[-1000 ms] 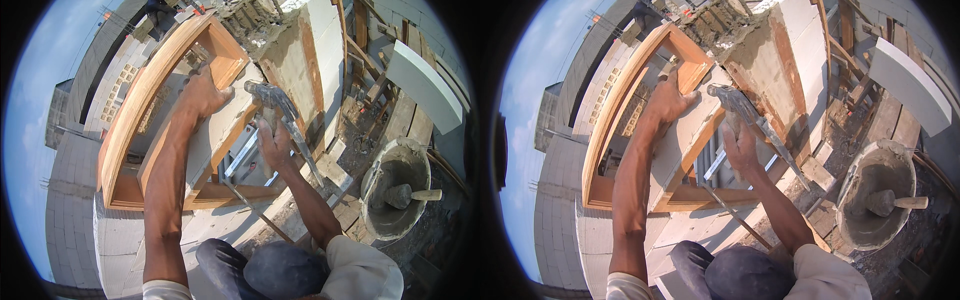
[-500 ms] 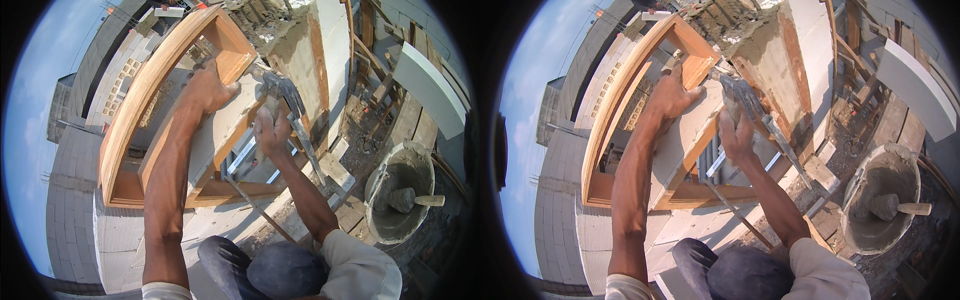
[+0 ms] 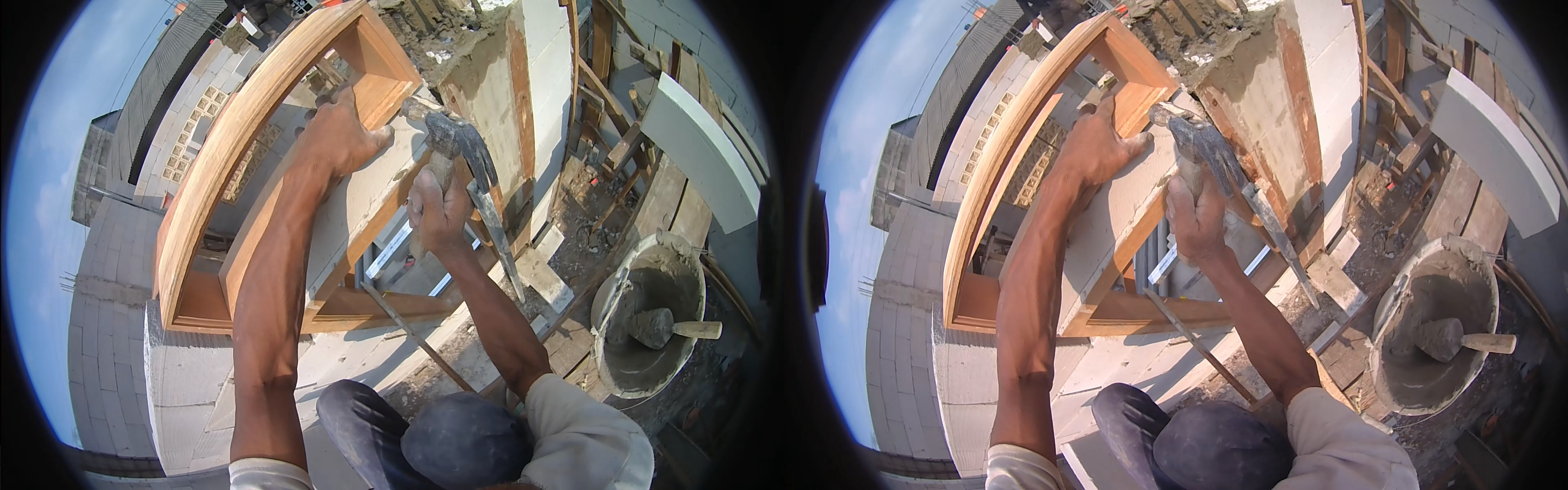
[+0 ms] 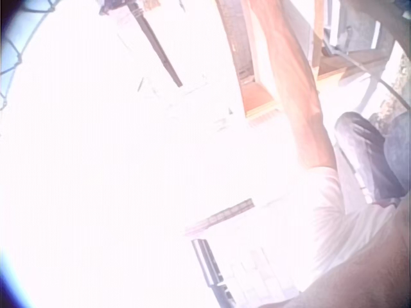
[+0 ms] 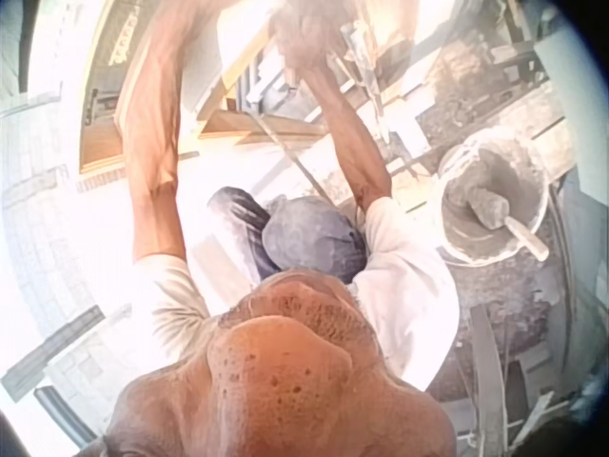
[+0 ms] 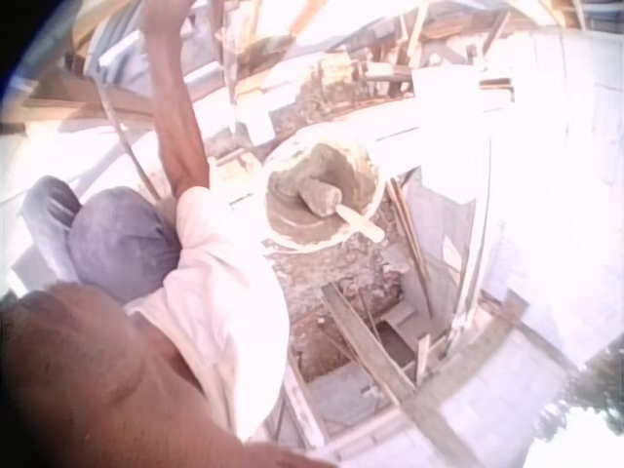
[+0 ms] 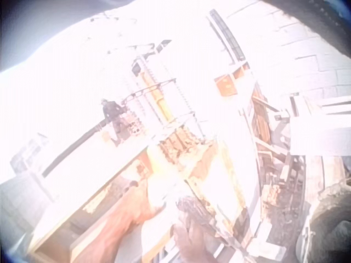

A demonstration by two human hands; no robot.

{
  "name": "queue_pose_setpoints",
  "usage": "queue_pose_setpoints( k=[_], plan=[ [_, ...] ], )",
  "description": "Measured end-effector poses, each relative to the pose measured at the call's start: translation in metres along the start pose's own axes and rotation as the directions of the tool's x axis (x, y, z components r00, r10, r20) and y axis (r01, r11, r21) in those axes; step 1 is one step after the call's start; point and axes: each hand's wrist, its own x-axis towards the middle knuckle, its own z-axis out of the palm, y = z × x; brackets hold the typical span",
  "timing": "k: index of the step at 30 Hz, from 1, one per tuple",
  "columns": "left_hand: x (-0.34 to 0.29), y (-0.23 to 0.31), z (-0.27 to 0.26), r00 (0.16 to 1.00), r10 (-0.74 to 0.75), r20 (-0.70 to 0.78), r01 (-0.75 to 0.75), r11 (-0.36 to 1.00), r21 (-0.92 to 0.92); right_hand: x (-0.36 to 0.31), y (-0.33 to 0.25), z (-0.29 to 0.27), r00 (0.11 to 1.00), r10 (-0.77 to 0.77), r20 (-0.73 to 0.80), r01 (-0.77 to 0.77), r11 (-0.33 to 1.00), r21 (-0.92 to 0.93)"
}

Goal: The person applies mortar to a wall opening using a trowel, places a wooden window frame into the opening, and secures it by hammering nails through a metal bracket into the wall.

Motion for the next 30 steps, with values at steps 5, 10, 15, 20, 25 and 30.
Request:
queue_pose_setpoints(
  k=[5, 10, 15, 20, 25, 30],
  plan=[
    [0.001, 0.002, -0.003, 0.999, -0.015, 0.028, 0.016, 0.999, -0.036, 0.003, -0.001, -0.012, 0.992, 0.126, -0.004, -0.124, 0.971, -0.206],
    [0.005, 0.000, 0.000, 0.996, -0.080, 0.028, 0.079, 0.997, 0.011, 0.004, 0.003, -0.008, 0.998, 0.057, 0.002, -0.057, 0.998, 0.012],
    [0.003, -0.005, 0.001, 0.998, -0.053, 0.019, 0.053, 0.998, -0.024, -0.001, -0.009, -0.008, 0.996, 0.079, -0.036, -0.083, 0.985, -0.148],
    [-0.003, 0.000, 0.005, 1.000, -0.022, 0.004, 0.022, 0.999, -0.025, 0.004, -0.007, -0.024, 0.989, 0.149, 0.016, -0.134, 0.923, -0.361],
    [0.005, -0.017, 0.022, 0.995, 0.046, -0.091, -0.047, 0.999, -0.006, -0.061, -0.067, -0.041, 0.958, 0.285, 0.023, -0.242, 0.851, -0.465],
    [0.026, -0.037, 0.035, 0.991, 0.108, -0.083, -0.115, 0.991, -0.076, -0.166, -0.130, -0.095, 0.832, 0.538, -0.138, -0.430, 0.466, -0.773]
  ],
)
